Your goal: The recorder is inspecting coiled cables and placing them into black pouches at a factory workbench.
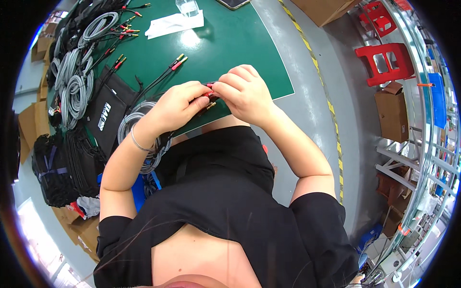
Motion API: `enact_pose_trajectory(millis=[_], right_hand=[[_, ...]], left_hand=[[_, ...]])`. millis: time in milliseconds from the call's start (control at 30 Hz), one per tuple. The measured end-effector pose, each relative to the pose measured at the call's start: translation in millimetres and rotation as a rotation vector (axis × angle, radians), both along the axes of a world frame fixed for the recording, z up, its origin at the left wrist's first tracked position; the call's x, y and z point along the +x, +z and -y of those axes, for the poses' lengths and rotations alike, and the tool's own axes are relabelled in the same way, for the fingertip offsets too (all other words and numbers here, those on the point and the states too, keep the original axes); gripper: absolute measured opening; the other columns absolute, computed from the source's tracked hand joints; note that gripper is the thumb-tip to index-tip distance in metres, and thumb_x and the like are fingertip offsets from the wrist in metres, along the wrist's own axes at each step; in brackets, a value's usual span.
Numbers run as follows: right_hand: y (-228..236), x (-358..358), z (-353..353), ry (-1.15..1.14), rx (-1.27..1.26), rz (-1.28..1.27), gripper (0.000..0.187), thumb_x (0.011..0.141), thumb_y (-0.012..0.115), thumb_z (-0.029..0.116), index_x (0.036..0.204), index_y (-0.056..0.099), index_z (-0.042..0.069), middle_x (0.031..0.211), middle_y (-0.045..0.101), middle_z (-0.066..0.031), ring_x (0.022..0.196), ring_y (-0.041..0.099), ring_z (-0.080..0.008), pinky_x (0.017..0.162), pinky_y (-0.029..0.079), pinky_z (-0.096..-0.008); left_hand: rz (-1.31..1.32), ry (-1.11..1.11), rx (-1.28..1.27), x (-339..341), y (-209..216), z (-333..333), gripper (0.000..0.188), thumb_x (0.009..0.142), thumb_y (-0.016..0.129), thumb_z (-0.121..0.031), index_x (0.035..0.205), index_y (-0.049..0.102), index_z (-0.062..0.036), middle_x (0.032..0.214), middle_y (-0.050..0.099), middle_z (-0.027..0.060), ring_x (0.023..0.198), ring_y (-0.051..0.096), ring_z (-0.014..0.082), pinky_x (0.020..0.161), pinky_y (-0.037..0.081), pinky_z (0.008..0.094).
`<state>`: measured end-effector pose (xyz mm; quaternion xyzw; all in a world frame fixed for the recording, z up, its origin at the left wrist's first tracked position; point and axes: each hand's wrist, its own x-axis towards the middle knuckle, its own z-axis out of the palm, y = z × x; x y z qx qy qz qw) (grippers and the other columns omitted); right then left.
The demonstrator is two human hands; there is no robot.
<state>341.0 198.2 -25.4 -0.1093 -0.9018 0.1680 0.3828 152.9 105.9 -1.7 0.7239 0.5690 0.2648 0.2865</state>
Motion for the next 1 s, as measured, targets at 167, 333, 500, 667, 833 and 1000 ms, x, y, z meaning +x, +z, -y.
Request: enact_pose_trajectory(millis=[167, 333, 500, 667, 833, 1000], right_hand=[[1.3, -0.8, 0.2, -0.009, -0.045, 0.024, 0.010, 0.078, 0.070, 0.006, 0.087, 0.065, 0.005, 0.082, 0.061, -0.0060, 0.074, 0.057, -0.0250, 0.071, 0.047, -0.0344], [-1.8, -4.5, 2.0, -0.028, -0.453, 0.093, 0.008, 0.081, 0.070, 0.007, 0.086, 0.065, 0.003, 0.082, 0.061, -0.0063, 0.074, 0.058, -0.0218, 0.067, 0.047, -0.0314], [14.6, 3.9, 2.0, 0.060, -1.087, 0.085, 0.008, 0.084, 0.070, 0.007, 0.088, 0.064, 0.002, 0.082, 0.061, -0.0071, 0.075, 0.059, -0.0189, 0.067, 0.048, -0.0303], [7.3, 11.2, -2.0, 0.065, -0.580, 0.131, 0.010, 0.081, 0.070, 0.003, 0.089, 0.063, 0.002, 0.083, 0.061, -0.0090, 0.074, 0.059, -0.0228, 0.067, 0.049, -0.0325], [2.8, 2.6, -3.1, 0.043, -0.031, -0.023, 0.015, 0.077, 0.070, 0.003, 0.089, 0.062, 0.003, 0.082, 0.061, -0.0099, 0.073, 0.058, -0.0264, 0.065, 0.049, -0.0341], [-0.3, -0.5, 0.0, -0.015, -0.097, 0.078, 0.013, 0.077, 0.068, 0.004, 0.089, 0.061, 0.003, 0.085, 0.061, -0.0103, 0.074, 0.058, -0.0268, 0.064, 0.049, -0.0346]], left_hand=[[-0.239, 0.038, 0.312, 12.3, -3.9, 4.1, 0.016, 0.087, 0.062, -0.016, 0.081, 0.058, -0.0019, 0.077, 0.058, 0.0133, 0.073, 0.059, 0.0331, 0.066, 0.050, 0.0394], [-0.300, 0.161, 0.250, 18.1, -5.3, 5.5, 0.016, 0.087, 0.063, -0.015, 0.085, 0.055, -0.0012, 0.075, 0.058, 0.0138, 0.070, 0.061, 0.0308, 0.063, 0.050, 0.0373], [-0.026, 0.258, -0.023, 12.4, 2.1, 3.4, 0.017, 0.088, 0.062, -0.014, 0.090, 0.053, 0.0002, 0.076, 0.061, 0.0146, 0.067, 0.063, 0.0305, 0.062, 0.050, 0.0368], [0.262, 0.208, -0.281, 2.5, 7.5, 1.6, 0.016, 0.090, 0.062, -0.011, 0.097, 0.053, 0.0000, 0.078, 0.062, 0.0140, 0.064, 0.057, 0.0280, 0.062, 0.047, 0.0309], [0.243, 0.105, -0.186, 3.8, 6.2, 1.8, 0.021, 0.087, 0.065, -0.019, 0.088, 0.054, -0.0007, 0.073, 0.060, 0.0098, 0.068, 0.062, 0.0269, 0.062, 0.048, 0.0371], [-0.346, 0.073, 0.318, 12.2, -1.6, 3.8, 0.023, 0.082, 0.069, -0.023, 0.087, 0.056, -0.0054, 0.071, 0.054, 0.0045, 0.067, 0.058, 0.0212, 0.062, 0.045, 0.0340]])
